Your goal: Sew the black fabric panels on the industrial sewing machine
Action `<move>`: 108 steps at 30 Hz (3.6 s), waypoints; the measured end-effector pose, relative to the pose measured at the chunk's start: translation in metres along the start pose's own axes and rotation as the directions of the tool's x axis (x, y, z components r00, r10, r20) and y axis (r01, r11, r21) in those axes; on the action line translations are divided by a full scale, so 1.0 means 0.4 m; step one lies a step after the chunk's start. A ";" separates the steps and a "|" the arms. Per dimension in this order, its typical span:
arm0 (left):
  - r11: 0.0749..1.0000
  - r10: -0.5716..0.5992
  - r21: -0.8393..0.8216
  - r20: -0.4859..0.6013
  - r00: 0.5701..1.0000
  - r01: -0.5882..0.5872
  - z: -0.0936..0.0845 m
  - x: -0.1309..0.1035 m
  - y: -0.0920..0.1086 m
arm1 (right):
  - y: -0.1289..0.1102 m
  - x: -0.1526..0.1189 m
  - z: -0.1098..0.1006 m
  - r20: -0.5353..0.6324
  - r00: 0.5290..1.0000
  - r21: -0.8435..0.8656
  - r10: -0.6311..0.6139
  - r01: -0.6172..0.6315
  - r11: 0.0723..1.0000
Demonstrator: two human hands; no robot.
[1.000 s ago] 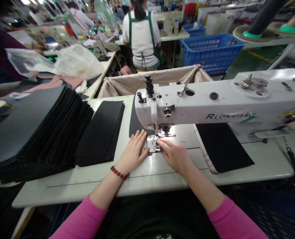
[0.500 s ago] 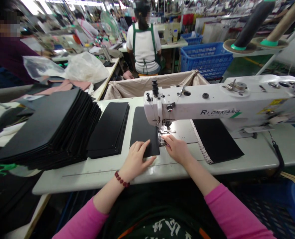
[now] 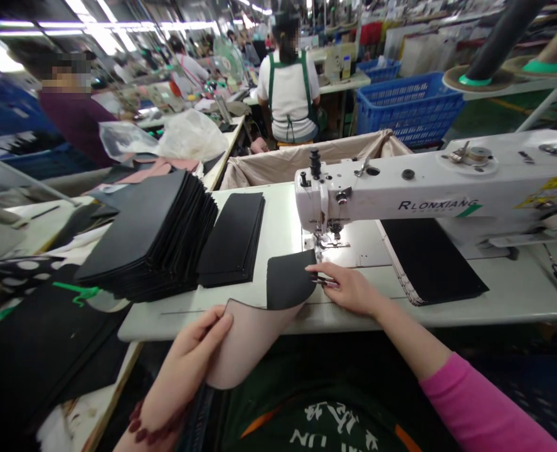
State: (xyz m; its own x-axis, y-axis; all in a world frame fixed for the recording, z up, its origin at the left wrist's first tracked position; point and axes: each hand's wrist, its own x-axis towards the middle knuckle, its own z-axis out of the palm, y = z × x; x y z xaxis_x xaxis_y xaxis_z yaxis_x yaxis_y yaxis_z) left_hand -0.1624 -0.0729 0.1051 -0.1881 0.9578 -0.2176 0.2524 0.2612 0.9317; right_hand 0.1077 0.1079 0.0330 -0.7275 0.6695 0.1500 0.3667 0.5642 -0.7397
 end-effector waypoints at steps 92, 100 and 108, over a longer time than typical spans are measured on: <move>0.798 0.421 0.235 0.440 0.793 -0.554 0.585 0.226 -0.023 | -0.019 -0.383 -0.004 -0.382 0.755 -0.251 0.533 -0.639 0.727; 0.738 0.473 0.230 0.494 0.729 -0.635 0.565 0.216 -0.009 | -0.006 -0.363 -0.013 -0.404 0.751 -0.321 0.522 -0.651 0.688; 0.453 0.426 0.451 0.648 0.631 -0.769 0.215 0.186 -0.062 | 0.026 -0.366 -0.046 -0.375 0.845 -0.308 0.382 -0.502 0.808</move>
State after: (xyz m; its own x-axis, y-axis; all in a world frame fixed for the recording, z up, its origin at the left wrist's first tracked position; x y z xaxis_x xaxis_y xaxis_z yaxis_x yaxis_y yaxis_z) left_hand -0.1008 0.0022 0.0409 0.6040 0.7939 0.0707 0.6874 -0.5638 0.4579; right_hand 0.2287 0.0246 0.0153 -0.2572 0.9621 0.0903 0.8404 0.2688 -0.4707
